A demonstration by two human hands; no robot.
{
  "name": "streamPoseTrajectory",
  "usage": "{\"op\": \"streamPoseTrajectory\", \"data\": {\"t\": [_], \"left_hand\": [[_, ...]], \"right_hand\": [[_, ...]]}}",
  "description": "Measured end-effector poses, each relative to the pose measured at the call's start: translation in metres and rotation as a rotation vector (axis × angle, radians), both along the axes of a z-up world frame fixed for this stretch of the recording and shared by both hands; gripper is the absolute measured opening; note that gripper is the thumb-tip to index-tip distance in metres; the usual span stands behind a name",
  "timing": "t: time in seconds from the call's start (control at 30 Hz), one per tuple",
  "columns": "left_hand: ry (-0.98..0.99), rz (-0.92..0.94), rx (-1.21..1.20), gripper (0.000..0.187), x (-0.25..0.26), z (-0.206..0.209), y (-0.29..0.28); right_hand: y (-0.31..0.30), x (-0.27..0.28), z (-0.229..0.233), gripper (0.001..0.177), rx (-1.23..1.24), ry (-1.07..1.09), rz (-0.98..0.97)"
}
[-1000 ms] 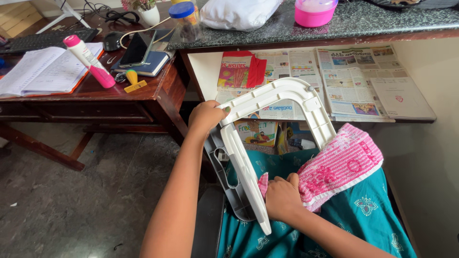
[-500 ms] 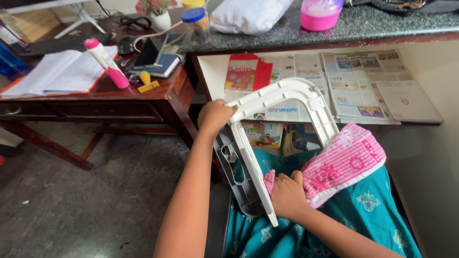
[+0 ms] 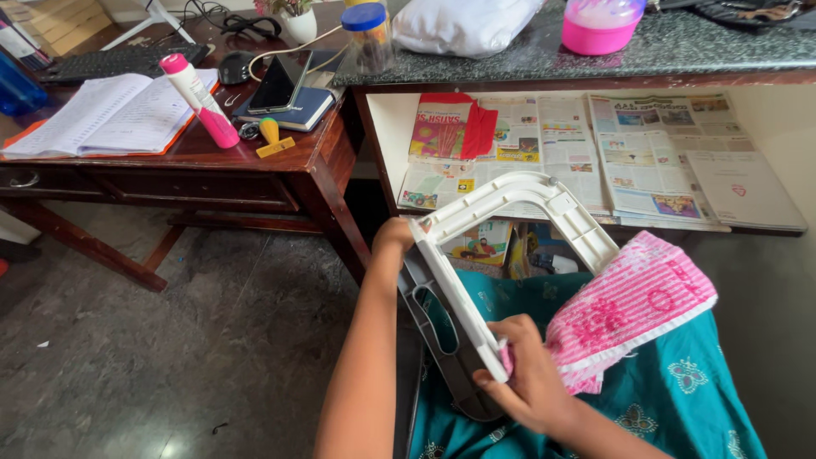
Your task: The person wipes a white plastic tray, a red book, and a small pink container using a pink and white striped cloth. The person also handles a white plastic bag and a pink comb, placing them on a newspaper-covered desk.
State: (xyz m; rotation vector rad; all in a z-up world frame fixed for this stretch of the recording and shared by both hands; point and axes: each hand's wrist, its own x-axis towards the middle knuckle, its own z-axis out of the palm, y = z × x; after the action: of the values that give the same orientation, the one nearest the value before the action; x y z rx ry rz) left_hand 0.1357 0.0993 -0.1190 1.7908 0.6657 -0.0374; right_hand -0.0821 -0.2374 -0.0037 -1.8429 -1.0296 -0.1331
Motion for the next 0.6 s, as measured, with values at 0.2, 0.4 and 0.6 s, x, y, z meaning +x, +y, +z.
{"op": "streamPoseTrajectory", "data": {"t": [0.2,0.4,0.6], "left_hand": [[0.037,0.035,-0.131,0.058,-0.022,-0.059,-0.017],[0.202,-0.084,0.075,0.056,-0.023,-0.04,-0.038],[0.165,-0.08,0.217,0.047,-0.056,0.007,-0.058]], "right_hand": [[-0.001,0.033,0.09,0.082,0.039,-0.15,-0.112],[0.048,0.023,0.161,0.079,-0.472,-0.387,-0.112],[0.085,0.061,0.168,0.062,-0.984,-0.468,-0.274]]}}
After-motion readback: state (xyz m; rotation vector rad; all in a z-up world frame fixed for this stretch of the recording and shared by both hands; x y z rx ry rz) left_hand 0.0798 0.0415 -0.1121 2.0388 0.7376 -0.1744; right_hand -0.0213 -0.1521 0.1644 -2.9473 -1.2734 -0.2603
